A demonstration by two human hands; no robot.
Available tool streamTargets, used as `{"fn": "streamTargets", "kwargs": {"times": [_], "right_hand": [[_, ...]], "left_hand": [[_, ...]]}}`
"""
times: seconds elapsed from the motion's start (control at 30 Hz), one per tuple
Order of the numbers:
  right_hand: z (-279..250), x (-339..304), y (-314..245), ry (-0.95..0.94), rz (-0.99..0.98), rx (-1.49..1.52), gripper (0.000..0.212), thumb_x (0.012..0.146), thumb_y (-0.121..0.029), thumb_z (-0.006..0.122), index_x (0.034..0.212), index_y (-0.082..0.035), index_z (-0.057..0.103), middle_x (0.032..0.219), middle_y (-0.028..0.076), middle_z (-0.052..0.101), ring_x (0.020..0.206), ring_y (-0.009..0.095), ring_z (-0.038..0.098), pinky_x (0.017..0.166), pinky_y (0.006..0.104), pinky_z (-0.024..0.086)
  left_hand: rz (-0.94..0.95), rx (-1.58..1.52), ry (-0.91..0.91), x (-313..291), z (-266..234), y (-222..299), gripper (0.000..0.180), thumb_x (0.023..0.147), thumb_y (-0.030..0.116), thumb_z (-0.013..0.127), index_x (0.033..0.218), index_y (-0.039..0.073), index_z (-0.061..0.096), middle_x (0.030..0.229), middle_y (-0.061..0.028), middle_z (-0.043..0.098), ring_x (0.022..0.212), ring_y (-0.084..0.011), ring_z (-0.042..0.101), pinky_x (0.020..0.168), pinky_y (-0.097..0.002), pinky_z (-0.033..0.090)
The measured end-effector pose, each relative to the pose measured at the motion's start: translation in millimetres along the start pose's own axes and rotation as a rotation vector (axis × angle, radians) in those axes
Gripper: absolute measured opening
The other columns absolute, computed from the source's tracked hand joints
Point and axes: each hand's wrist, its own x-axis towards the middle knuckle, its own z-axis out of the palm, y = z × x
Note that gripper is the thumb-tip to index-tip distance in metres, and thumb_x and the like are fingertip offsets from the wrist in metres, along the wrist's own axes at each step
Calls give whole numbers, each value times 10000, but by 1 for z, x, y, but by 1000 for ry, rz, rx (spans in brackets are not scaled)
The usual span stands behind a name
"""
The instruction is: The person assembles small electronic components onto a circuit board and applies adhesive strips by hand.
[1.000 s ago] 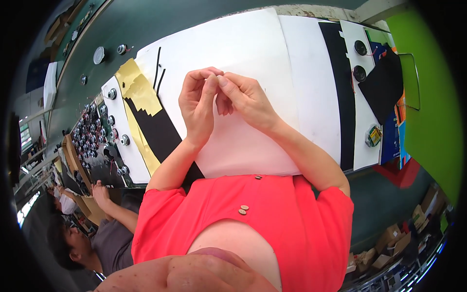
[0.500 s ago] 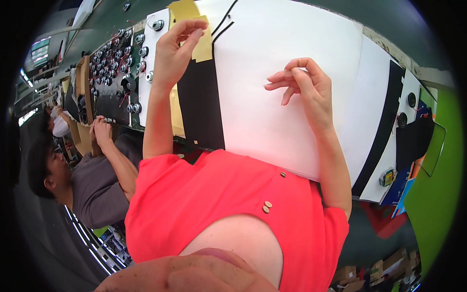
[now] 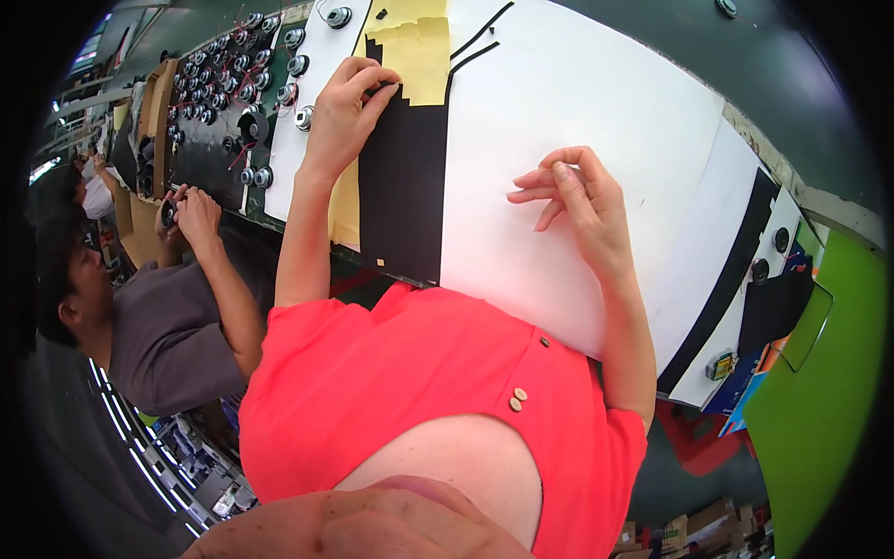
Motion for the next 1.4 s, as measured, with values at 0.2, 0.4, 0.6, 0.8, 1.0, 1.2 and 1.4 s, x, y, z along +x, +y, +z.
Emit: {"fn": "streamTargets", "kwargs": {"times": [0.2,0.4,0.6,0.8,1.0,1.2,1.4], "right_hand": [[24,0,-3,-77,130,-180,237,1081,-148,419,990,10,572,848,110,699,748,181,739,532,236,523],[68,11,-1,-83,-313,-695,94,897,-42,674,969,-16,621,927,112,699,899,257,713,708,331,544],[89,14,22,-229,-640,-1272,411,880,-154,690,1274,-76,605,1443,77,522,1423,261,395,1160,463,280],[87,11,23,-243,-605,-1316,505,884,-189,677,1364,-87,555,1493,69,474,1453,259,351,1184,467,238],[82,13,27,-206,-635,-1265,502,851,-185,699,1328,-84,581,1455,76,505,1433,258,376,1161,464,267],[74,15,30,-111,-732,-1195,396,875,-184,658,1241,-34,634,1360,112,574,1355,277,447,1119,456,332],[70,15,38,-150,-743,-1079,399,845,-102,593,1224,21,621,1349,144,565,1335,318,451,1117,458,343]], "left_hand": [[-31,-82,-3,2,2,-5,76,880,97,691,926,38,686,948,-85,621,892,-262,636,780,-354,519],[20,-95,-42,9,1,-8,72,851,107,688,873,40,672,910,-101,624,887,-299,635,775,-377,517],[67,10,-69,6,0,-15,104,889,71,664,931,-13,618,905,-97,590,830,-251,627,763,-331,517],[-110,-238,-18,16,2,-20,121,903,124,666,921,6,644,900,-102,638,813,-251,640,738,-353,518],[-162,-604,-78,81,12,8,152,941,155,688,987,10,696,861,-8,689,804,-64,603,722,-228,493],[153,-678,-151,222,103,86,203,866,171,714,906,-28,715,767,-57,694,662,-113,614,621,-255,493],[78,-738,-180,365,234,108,221,841,211,731,869,-8,733,697,-80,695,628,-169,627,616,-337,501]]}}
